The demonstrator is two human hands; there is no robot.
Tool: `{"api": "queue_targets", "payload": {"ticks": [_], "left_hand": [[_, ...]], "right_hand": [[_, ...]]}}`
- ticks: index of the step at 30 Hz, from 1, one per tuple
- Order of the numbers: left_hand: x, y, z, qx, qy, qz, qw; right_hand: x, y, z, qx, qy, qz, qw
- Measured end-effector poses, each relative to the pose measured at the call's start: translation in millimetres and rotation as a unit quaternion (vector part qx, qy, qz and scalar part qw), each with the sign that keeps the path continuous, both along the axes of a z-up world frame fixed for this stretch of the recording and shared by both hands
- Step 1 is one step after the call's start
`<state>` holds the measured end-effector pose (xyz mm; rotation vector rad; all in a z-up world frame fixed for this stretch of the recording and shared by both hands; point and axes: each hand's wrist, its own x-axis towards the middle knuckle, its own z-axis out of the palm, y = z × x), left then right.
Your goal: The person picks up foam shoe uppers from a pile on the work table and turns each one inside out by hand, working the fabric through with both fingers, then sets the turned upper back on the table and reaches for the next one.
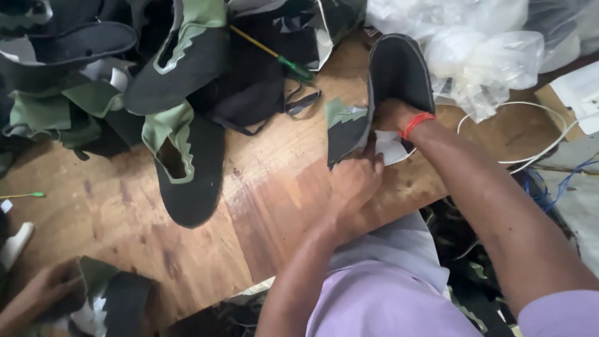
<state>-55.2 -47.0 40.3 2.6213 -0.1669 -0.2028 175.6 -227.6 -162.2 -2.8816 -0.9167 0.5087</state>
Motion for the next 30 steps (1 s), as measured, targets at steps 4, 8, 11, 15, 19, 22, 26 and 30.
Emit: {"api": "queue_targets", "payload": {"ticks": [4,8,11,15,19,22,26,30], "left_hand": [[-5,-1,-30,-0.004,-0.099,0.009,0.995],[-5,3,-58,-0.009,-0.294,-0.022,0.956],[16,12,-101,0.019,-0.354,-0.07,0.933],[26,13,-63,-0.016,-0.307,-0.048,0.951],[36,15,-35,-0.044,-0.251,-0.01,0.967],[31,20,-39,-0.023,-0.305,-0.03,0.952],[40,18,-59,-0.012,-0.348,-0.058,0.936],[39,21,-84,-0.038,-0.309,-0.071,0.948]], "right_hand": [[-21,19,43,0.003,-0.005,0.02,1.0],[-96,52,134,0.066,0.087,-0.126,0.986],[-126,62,178,0.196,0.187,-0.247,0.93],[-94,26,80,0.083,-0.16,0.018,0.984],[-89,28,88,0.067,-0.192,-0.01,0.979],[-82,37,87,0.167,-0.066,-0.086,0.98],[-84,46,90,0.064,-0.059,-0.068,0.994],[-79,13,36,-0.073,-0.293,0.159,0.94]]}}
